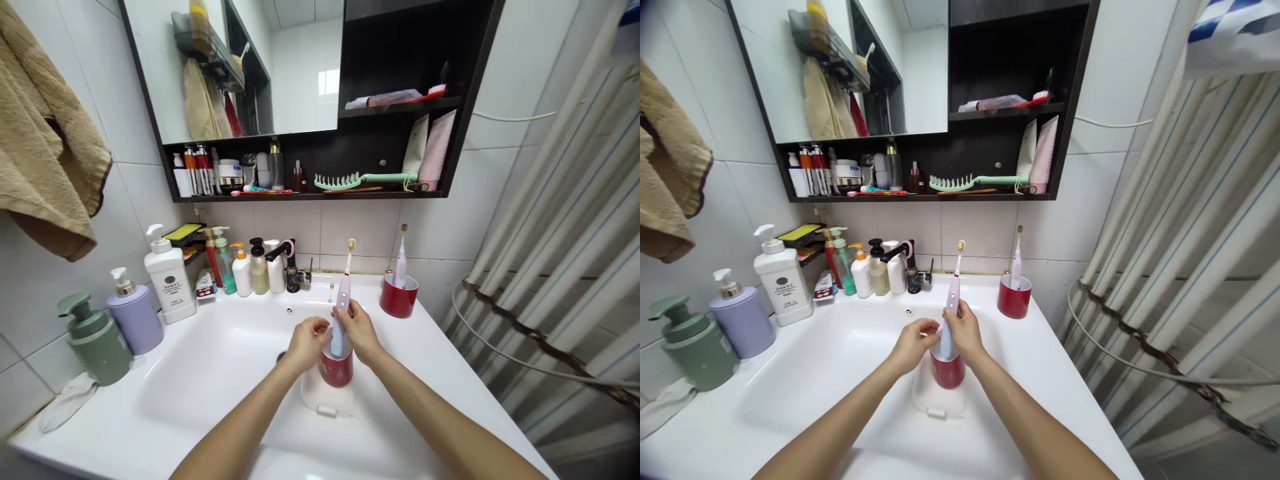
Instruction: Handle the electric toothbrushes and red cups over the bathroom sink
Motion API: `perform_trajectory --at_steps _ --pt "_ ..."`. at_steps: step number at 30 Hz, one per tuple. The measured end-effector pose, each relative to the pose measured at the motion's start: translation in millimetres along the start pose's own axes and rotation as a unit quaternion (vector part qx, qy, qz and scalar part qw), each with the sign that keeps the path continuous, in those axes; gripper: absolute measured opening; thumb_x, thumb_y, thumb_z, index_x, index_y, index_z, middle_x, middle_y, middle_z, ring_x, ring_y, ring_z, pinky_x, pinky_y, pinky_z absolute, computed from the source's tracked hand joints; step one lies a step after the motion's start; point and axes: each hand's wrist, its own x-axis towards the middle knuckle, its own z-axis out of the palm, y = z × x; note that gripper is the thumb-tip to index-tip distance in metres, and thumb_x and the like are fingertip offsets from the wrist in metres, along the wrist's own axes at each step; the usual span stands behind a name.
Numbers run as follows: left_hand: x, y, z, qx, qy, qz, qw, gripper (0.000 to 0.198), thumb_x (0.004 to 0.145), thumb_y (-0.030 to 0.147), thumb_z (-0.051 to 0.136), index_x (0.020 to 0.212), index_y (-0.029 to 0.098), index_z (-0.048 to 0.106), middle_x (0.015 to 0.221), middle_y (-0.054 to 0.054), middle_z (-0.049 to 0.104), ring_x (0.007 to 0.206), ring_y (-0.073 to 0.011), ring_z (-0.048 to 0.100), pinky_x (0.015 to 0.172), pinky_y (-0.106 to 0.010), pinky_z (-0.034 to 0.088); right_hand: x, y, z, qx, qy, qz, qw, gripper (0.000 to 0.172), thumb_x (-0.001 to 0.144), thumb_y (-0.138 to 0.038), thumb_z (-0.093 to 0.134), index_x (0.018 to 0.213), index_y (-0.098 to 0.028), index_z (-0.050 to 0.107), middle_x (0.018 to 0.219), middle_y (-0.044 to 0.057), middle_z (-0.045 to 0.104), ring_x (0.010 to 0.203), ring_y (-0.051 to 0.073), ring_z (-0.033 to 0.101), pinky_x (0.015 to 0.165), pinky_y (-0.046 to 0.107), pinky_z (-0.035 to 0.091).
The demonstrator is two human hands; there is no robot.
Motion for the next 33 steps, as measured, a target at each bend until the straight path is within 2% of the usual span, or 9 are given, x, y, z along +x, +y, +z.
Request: perform_trajectory --at_steps 3,6,10,15,18,24,28,33 --pt "-10.6 -12.4 3.9 0.159 -0.052 0.058 0.984 0.022 0.049 0.008 0.053 0.067 0.02 0.057 0.072 -0.002 0.053 0.073 -0.0173 0.046 0.07 -0.029 0.033 3.0 15.0 0.1 -0.051 0.005 -0.002 0.999 0.024 0.063 -0.036 0.043 0.073 -0.015 0.048 0.064 0.001 0.052 0.059 0.013 0.047 0.054 0.023 0.037" --pt "-15.2 -17.3 8.0 0.255 -0.103 0.091 0.957 0.022 0.049 0.005 0.049 0.064 0.019 0.056 0.074 -0.003 0.052 0.077 -0.0192 0.044 0.07 -0.029 0.032 0.6 27.9 -2.0 -0.105 0.004 0.004 0.994 0.024 0.063 -0.037 0.042 0.066 -0.015 0.051 0.059 0.001 0.053 0.056 0.014 0.046 0.052 0.024 0.035" --pt "-15.4 -20.3 13.0 0.315 -0.139 0.102 0.933 0.016 0.053 0.004 0.043 0.053 0.018 0.051 0.068 -0.004 0.051 0.074 -0.0184 0.044 0.066 -0.028 0.032 -3.3 38.5 -6.2 -0.166 -0.004 0.009 0.986 0.025 0.064 -0.037 0.041 0.06 -0.015 0.053 0.055 0.001 0.053 0.054 0.014 0.047 0.049 0.024 0.034" --pt "-5.9 -15.7 21.2 0.318 -0.134 0.152 0.926 0.012 0.055 0.007 0.044 0.057 0.018 0.049 0.07 -0.004 0.05 0.074 -0.0181 0.043 0.067 -0.028 0.032 6.0 39.3 -18.1 -0.225 -0.007 0.014 0.974 0.029 0.069 -0.037 0.039 0.058 -0.014 0.052 0.052 0.0 0.051 0.052 0.012 0.047 0.048 0.023 0.034" --pt "15.1 -3.8 32.1 0.292 -0.121 0.192 0.929 0.011 0.056 0.008 0.046 0.055 0.019 0.047 0.069 -0.004 0.049 0.075 -0.0187 0.043 0.068 -0.029 0.032 27.2 29.8 -32.6 -0.257 -0.002 0.022 0.966 0.029 0.073 -0.036 0.037 0.068 -0.012 0.053 0.06 -0.001 0.053 0.056 0.01 0.049 0.052 0.024 0.038" --pt "77.6 17.7 62.0 0.267 -0.079 0.246 0.928 0.015 0.055 0.005 0.048 0.051 0.019 0.045 0.066 -0.004 0.047 0.074 -0.0187 0.044 0.069 -0.03 0.033 86.0 4.0 -59.7 -0.312 0.033 0.034 0.949 0.025 0.075 -0.029 0.038 0.092 -0.013 0.047 0.092 0.003 0.051 0.078 0.013 0.051 0.067 0.031 0.042" --pt "109.5 15.4 73.8 0.325 -0.079 0.242 0.911 0.01 0.057 0.007 0.048 0.056 0.017 0.048 0.071 -0.004 0.048 0.077 -0.0175 0.043 0.069 -0.029 0.035 113.9 1.2 -66.5 -0.339 0.049 0.042 0.939 0.025 0.075 -0.027 0.038 0.096 -0.014 0.045 0.097 0.004 0.049 0.082 0.014 0.05 0.069 0.033 0.041" --pt "133.8 7.5 76.1 0.399 -0.104 0.246 0.877 0.008 0.06 0.01 0.047 0.064 0.015 0.052 0.076 -0.004 0.05 0.077 -0.016 0.043 0.069 -0.027 0.036 135.4 10.9 -69.1 -0.354 0.05 0.054 0.932 0.025 0.075 -0.027 0.038 0.097 -0.015 0.045 0.098 0.005 0.049 0.082 0.014 0.049 0.07 0.033 0.041"
